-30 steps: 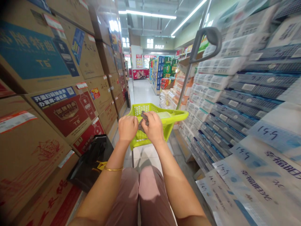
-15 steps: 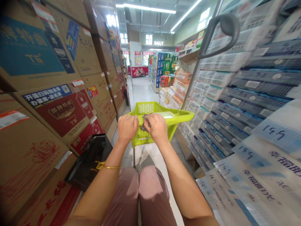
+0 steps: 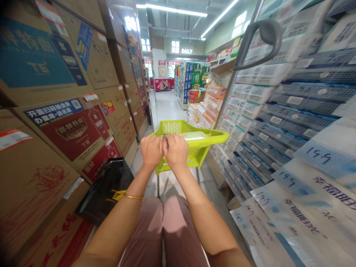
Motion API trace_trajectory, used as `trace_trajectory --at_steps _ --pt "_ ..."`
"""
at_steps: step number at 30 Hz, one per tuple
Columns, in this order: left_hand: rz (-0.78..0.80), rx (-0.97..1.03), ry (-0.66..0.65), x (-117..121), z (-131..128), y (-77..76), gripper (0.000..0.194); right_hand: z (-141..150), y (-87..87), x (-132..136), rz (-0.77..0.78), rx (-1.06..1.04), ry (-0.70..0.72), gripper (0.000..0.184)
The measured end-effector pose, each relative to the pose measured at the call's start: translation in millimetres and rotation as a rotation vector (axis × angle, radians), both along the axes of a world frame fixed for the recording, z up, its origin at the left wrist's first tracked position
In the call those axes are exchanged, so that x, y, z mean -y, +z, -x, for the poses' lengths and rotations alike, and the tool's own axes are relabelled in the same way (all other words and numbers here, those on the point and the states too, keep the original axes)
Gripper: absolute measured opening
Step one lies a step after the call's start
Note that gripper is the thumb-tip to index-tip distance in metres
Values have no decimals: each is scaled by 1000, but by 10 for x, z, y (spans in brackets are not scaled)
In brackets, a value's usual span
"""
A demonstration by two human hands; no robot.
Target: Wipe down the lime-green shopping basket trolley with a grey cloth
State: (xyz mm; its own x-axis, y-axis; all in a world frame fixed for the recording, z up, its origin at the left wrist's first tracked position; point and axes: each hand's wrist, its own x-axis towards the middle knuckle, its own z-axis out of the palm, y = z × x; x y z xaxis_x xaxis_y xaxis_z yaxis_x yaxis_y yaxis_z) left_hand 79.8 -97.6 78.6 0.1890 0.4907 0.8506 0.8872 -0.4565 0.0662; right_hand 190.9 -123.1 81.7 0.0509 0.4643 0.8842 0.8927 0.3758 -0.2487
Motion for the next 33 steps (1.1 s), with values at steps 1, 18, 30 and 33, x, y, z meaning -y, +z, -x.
trace_trajectory --at_steps 1,18,30,33 --pt "-5 -10 3 -3 19 -1 37 62 -4 -8 6 7 6 21" --pt "-17 -16 -27 7 61 -5 36 -741 -45 53 -80 -159 -107 20" --pt "-37 13 -14 15 57 -26 37 30 -4 19 17 31 13 19" --pt "-25 -25 -17 5 111 -22 37 35 -26 12 18 75 33 21"
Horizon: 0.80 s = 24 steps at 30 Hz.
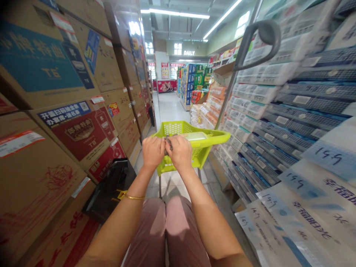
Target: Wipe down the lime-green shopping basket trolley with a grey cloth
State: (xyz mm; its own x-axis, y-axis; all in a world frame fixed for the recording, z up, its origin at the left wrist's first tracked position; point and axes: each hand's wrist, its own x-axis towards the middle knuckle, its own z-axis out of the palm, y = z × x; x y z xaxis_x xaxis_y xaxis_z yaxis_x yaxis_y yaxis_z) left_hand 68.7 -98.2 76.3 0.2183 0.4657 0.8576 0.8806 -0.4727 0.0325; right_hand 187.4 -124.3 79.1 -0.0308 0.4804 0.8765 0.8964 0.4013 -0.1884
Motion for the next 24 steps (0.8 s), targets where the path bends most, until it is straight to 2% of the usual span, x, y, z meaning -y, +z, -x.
trace_trajectory --at_steps 4,9,13,18,24 --pt "22 -26 8 -9 33 10 38 -213 15 2 -11 -25 14 19" --pt "20 -23 4 -14 16 16 38 -553 32 2 -53 -180 -61 18" --pt "30 9 8 0 -15 11 38 -660 3 -7 -106 -258 -123 18" --pt "46 57 17 36 -43 11 38 -497 -6 -7 -106 -294 -161 19" --pt "72 76 -6 38 -9 20 37 -35 -27 -8 -25 -147 -27 18"
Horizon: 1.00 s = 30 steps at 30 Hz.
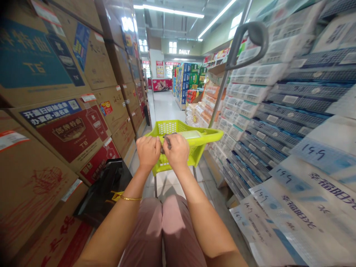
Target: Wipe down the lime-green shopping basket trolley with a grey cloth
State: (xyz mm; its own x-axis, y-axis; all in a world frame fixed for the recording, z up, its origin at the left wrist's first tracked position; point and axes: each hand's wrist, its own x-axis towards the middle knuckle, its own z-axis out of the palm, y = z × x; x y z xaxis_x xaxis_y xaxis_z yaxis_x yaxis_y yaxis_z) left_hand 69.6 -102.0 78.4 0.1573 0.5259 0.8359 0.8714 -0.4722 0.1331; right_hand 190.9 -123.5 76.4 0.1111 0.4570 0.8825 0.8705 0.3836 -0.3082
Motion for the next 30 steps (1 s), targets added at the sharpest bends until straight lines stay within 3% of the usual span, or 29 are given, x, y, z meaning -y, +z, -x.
trace_trajectory --at_steps 6,9,17,19,24,27,30 --pt "-45 -97 14 -43 100 -2 37 99 6 3 31 116 41 22" --pt "-53 -110 6 -63 133 4 38 -84 31 -10 24 79 44 21" --pt "-42 -53 -8 -85 102 2 38 -644 102 -86 51 -157 -144 30" --pt "-49 -48 1 -94 99 -1 38 -694 130 -41 107 -126 -73 33" --pt "-62 -52 24 -127 162 1 37 -838 165 126 307 107 271 49" --pt "-66 -49 35 -134 203 5 37 -930 190 164 324 209 348 57" --pt "-80 -58 48 -119 212 12 37 -933 250 173 276 248 343 50"
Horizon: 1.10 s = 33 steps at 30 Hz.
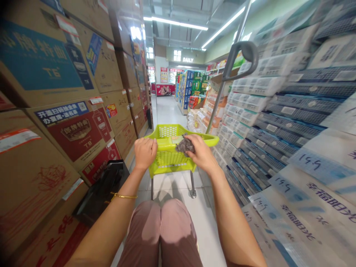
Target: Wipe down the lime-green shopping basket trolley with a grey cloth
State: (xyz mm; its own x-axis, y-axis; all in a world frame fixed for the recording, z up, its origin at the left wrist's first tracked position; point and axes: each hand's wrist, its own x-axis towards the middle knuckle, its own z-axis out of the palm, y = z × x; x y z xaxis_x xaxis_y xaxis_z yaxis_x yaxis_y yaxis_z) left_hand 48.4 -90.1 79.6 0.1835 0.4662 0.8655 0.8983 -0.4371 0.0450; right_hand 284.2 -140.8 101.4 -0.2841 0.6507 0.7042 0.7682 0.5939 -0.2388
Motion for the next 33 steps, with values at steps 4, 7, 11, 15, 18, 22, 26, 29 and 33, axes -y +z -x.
trace_trajectory --at_steps 4,7,11,15,18,22,26,29,33 --pt "-16 -9 11 31 -19 8 37 198 73 -11 -120 -89 -135 57" --pt "-16 -13 17 42 -30 7 36 471 68 -62 -139 -50 -137 51" --pt "0 -20 25 46 -28 5 36 868 -16 -140 -207 -57 -170 29" --pt "15 -28 11 40 1 7 35 1078 -115 -167 -247 -30 -209 24" --pt "9 -54 4 25 31 8 36 1012 -162 -184 -274 -3 -203 21" --pt "-6 -69 2 0 46 1 37 660 -189 -229 -264 -147 -236 20" --pt "-6 -29 -13 -5 14 -6 37 271 -188 -261 -250 -319 -359 19" --pt "-12 0 -10 1 -25 -8 37 155 -175 -264 -243 -343 -434 19" --pt "-19 20 10 4 -52 -8 36 320 -148 -250 -216 -285 -477 19"
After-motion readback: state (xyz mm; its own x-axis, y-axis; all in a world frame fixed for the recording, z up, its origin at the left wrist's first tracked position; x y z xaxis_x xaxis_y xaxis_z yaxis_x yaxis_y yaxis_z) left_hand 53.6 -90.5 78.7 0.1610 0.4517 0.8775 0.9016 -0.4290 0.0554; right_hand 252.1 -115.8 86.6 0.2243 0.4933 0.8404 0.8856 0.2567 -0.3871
